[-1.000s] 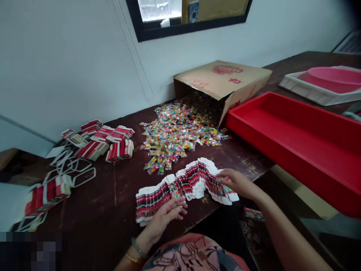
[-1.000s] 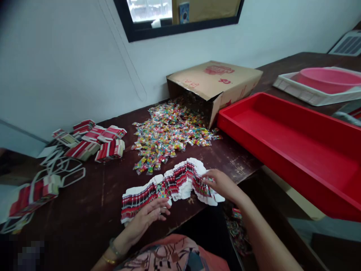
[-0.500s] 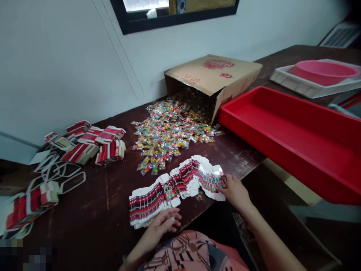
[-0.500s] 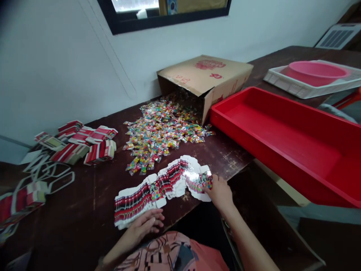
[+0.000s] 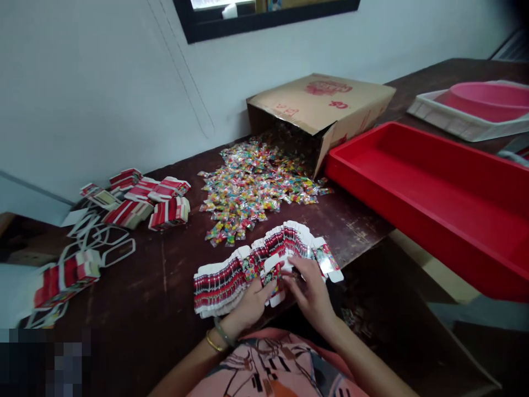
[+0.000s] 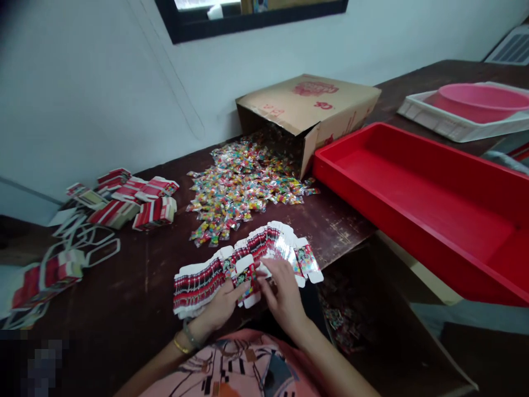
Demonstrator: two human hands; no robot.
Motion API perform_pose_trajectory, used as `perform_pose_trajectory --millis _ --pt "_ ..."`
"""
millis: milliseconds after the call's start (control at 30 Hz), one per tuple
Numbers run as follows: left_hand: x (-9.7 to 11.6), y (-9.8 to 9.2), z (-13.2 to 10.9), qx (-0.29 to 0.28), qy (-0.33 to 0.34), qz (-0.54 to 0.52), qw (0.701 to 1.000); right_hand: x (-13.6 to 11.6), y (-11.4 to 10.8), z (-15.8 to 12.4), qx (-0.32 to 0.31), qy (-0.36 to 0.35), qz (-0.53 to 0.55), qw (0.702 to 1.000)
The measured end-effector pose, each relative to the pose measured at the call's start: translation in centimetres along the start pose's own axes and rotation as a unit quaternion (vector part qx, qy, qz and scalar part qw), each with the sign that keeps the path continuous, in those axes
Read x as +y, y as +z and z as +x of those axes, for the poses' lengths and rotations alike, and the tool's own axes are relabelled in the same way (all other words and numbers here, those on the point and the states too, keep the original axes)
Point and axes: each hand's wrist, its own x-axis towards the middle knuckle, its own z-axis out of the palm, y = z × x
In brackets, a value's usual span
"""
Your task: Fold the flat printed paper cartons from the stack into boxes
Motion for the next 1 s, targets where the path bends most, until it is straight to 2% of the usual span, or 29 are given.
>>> perform_pose_trajectory --millis 33,100,167,233,333,400,500,567,633,733,833,900,1000 --pt "0.0 -0.3 -0.4 -0.005 -0.016 -0.006 1.000 0.1 0.1 0.3 0.000 -0.049 -0.038 0.998" --pt "-0.1 -1.0 -1.1 -0.032 -0.063 -0.025 0.997 0.3 0.1 0.9 -0.045 -0.121 -0.069 0.989" --pt "-0.3 -1.4 -1.7 -0.056 -0.106 -0.049 0.992 0.0 0.2 1.4 -0.109 -0.143 -0.050 0.982" --pt "-0.4 -1.6 -2.1 -0.057 -0.115 -0.072 0.989 -0.6 0.5 1.8 -0.151 -0.117 0.011 0.982" --pt "-0.3 -1.6 -2.2 -0.051 -0.098 -0.087 0.990 -1.8 0.8 2.3 -0.232 -0.032 0.120 0.965" --pt "0.1 -1.6 -2.3 -0.068 -0.082 -0.091 0.990 -2.1 0.6 2.8 -0.288 0.013 0.161 0.944" --pt "0.5 -1.9 -2.3 -0.147 -0.048 -0.054 0.987 -1.8 0.0 3.9 -0.383 0.048 0.214 0.898" --pt "0.1 -2.3 -2.1 -0.136 -0.017 0.005 0.991 -1.4 -0.3 4.4 -0.417 0.060 0.254 0.871" --pt "-1.0 -2.7 -1.8 -0.058 0.020 0.071 0.996 -1.0 -0.1 4.1 -0.402 0.071 0.261 0.875" --pt "-3.4 -3.2 -1.7 0.055 0.059 0.140 0.987 -0.7 1.1 2.5 -0.336 0.118 0.239 0.903" --pt "-5.0 -3.3 -2.4 0.140 0.089 0.120 0.979 -0.3 2.6 0.2 -0.266 0.172 0.257 0.913" --pt "-5.4 -3.3 -3.1 0.159 0.107 0.092 0.977 0.1 3.2 -0.9 -0.227 0.214 0.298 0.902" --pt "-5.4 -3.2 -3.9 0.119 0.101 0.108 0.982 0.9 3.2 -1.7 -0.223 0.279 0.351 0.866"
